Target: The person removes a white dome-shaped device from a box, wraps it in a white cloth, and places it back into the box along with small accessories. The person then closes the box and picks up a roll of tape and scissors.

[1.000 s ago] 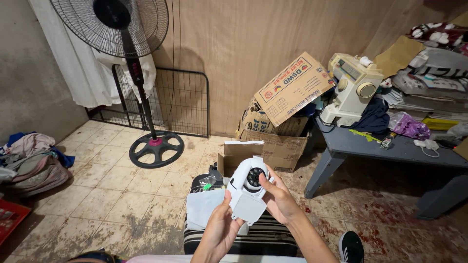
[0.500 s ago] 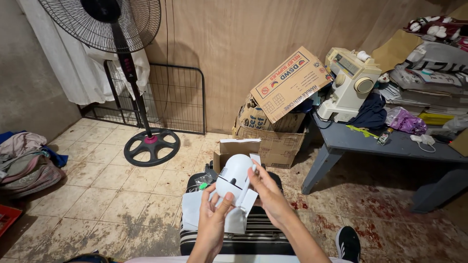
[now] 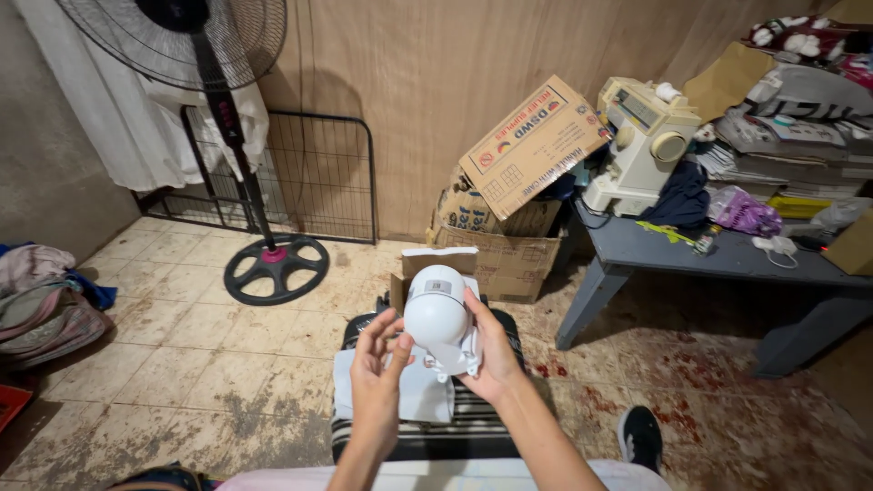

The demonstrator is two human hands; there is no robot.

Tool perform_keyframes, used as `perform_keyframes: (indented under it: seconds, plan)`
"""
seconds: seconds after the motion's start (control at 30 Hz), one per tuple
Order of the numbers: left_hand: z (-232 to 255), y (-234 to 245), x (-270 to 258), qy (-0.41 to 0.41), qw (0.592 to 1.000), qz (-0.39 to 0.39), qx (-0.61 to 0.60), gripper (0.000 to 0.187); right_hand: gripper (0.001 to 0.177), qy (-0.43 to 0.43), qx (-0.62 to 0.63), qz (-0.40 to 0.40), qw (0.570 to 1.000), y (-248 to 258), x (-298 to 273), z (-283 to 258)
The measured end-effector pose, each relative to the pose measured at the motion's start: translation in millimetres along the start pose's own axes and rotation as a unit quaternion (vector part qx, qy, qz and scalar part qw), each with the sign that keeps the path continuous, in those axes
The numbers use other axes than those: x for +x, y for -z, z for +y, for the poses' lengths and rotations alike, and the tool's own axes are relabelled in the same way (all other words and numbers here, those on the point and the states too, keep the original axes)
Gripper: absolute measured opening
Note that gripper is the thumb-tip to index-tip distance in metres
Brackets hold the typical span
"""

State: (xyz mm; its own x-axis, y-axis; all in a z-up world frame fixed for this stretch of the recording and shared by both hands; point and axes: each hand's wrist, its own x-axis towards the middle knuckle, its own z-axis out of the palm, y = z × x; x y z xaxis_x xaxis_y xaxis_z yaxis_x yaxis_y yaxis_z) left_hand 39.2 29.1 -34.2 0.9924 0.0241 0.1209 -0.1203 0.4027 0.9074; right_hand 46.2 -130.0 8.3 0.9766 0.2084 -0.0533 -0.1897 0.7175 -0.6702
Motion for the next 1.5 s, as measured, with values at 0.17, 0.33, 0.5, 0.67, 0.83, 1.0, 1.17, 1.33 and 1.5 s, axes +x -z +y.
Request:
perform_keyframes:
  seconds: [0.17,0.33,0.5,0.67,0.83,1.0,1.17,1.33,1.5]
  plan:
    - [11,5,5,0.121,0.987,-0.108,-0.011,0.083,0.069,-0.028,-0.013,0.023,0.999,8,-7,13]
    - [21,-5,-1,0.149,0.977,-0.149,0.021,0.086,0.072,-0.025,-0.011,0.037,0.999,15,-11,19]
    - [26,-11,-6,0.132,0.978,-0.158,-0.036,0.082,0.074,-0.014,-0.011,0.040,0.999,15,-14,18]
    - [23,-15,-8,0.111,0.982,-0.143,-0.049,0.083,0.074,-0.007,0.004,0.036,0.999,15,-16,21]
    - [13,-15,-10,0.116,0.984,-0.123,-0.059,0.086,0.059,-0.002,0.034,0.018,0.999,29,-9,31]
    - [8,-16,-11,0.131,0.981,-0.118,-0.086,0.087,0.047,-0.012,0.076,0.091,0.993,51,-2,40]
    - [14,-16,-13,0.177,0.973,-0.148,-0.014,0.086,0.048,-0.006,0.038,0.110,0.993,62,-7,42]
    - [30,-27,-18,0.157,0.974,-0.106,0.125,0.087,0.063,-0.005,0.016,0.032,0.999,56,-23,35]
    - [38,-48,-20,0.119,0.964,-0.052,0.233,0.080,0.073,-0.034,-0.063,0.102,0.992,51,-27,33]
